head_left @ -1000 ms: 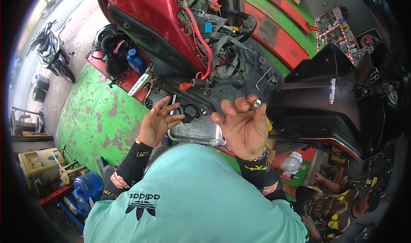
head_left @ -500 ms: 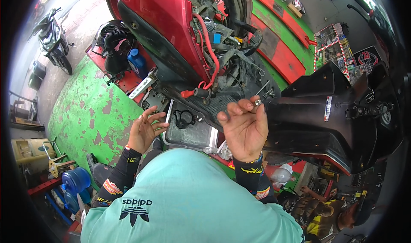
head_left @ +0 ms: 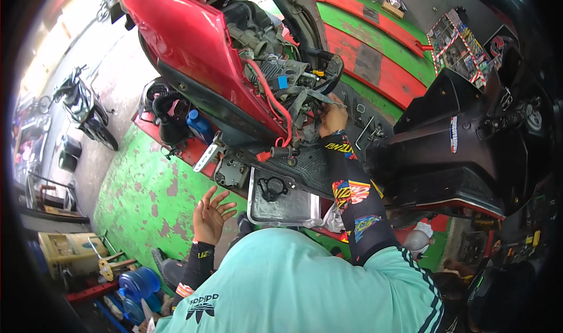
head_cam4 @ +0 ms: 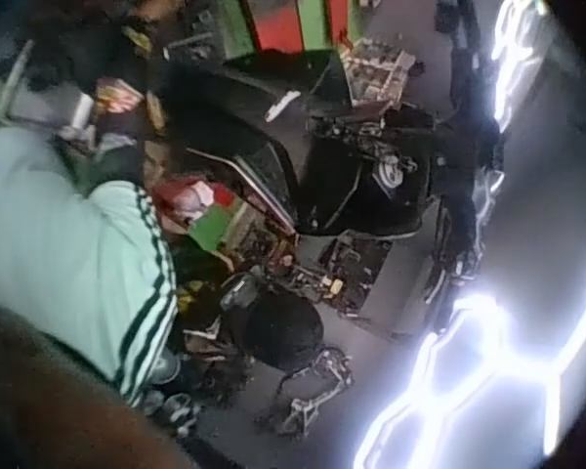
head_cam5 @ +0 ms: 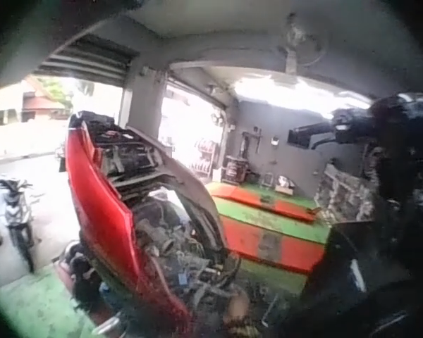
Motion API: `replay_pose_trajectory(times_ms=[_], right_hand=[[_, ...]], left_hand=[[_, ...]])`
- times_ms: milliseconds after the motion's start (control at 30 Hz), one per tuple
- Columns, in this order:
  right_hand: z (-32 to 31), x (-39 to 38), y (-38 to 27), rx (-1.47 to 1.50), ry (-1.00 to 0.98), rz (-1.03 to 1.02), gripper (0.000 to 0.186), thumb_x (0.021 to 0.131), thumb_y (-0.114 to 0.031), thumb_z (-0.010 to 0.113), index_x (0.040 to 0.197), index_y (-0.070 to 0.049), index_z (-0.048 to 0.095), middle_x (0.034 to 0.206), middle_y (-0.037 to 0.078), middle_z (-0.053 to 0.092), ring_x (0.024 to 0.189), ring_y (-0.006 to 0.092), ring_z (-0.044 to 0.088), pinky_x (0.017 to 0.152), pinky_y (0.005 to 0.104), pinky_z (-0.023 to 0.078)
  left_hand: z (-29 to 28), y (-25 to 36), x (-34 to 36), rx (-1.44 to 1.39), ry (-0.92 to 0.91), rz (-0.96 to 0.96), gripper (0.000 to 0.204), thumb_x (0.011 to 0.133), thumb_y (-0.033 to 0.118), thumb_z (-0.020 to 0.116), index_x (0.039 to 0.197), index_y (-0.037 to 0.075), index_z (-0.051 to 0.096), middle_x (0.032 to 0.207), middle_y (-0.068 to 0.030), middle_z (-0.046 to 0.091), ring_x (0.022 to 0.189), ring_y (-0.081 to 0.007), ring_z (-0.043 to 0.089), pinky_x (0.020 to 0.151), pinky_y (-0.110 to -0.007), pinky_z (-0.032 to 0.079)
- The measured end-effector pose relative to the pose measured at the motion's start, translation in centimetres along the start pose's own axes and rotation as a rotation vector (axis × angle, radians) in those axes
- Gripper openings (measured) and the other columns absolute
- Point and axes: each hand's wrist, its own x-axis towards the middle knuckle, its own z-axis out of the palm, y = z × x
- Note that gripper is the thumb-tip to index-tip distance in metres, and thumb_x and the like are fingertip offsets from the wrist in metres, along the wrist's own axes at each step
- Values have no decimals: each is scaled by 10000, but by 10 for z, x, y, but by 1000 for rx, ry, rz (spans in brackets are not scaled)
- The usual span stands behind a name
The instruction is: Repairing internal components of a motorcycle using hand tools.
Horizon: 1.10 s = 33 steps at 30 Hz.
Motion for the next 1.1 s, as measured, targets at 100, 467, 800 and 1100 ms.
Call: replay_pose_trajectory(times_ms=[100, 467, 800, 1100], right_hand=[[3, 4, 16, 25, -43, -14, 245, 932, -191, 712, 1142, -72, 666, 861, -32, 625, 725, 78, 563, 601, 249, 459], [6, 8, 36, 8, -65, -54, 199, 922, -126, 706, 1107, -62, 676, 841, -28, 623, 629, 56, 500, 550, 237, 398], [2, 2, 6, -720, -162, -408, 166, 917, -52, 605, 1074, -15, 641, 917, 85, 704, 779, 163, 660, 688, 318, 509], [-4, -6, -27, -1157, -241, -836, 181, 882, -107, 617, 1056, -60, 636, 928, 199, 636, 896, 411, 619, 779, 485, 495]], left_hand=[[-3, 2, -6, 4, 34, 28, 694, 968, 569, 412, 1488, 113, 365, 1384, -180, 521, 1078, -327, 633, 931, -471, 516], [2, 3, -9, 7, 35, 35, 687, 948, 540, 444, 1483, 115, 373, 1369, -178, 521, 1084, -341, 628, 931, -480, 519], [-14, 1, -10, 44, 40, 45, 690, 932, 533, 479, 1489, 140, 371, 1377, -166, 513, 1091, -334, 622, 933, -479, 509], [-119, -38, -31, 180, 271, -64, 658, 949, 516, 489, 1495, 174, 355, 1346, -118, 521, 1052, -289, 631, 889, -459, 493]])
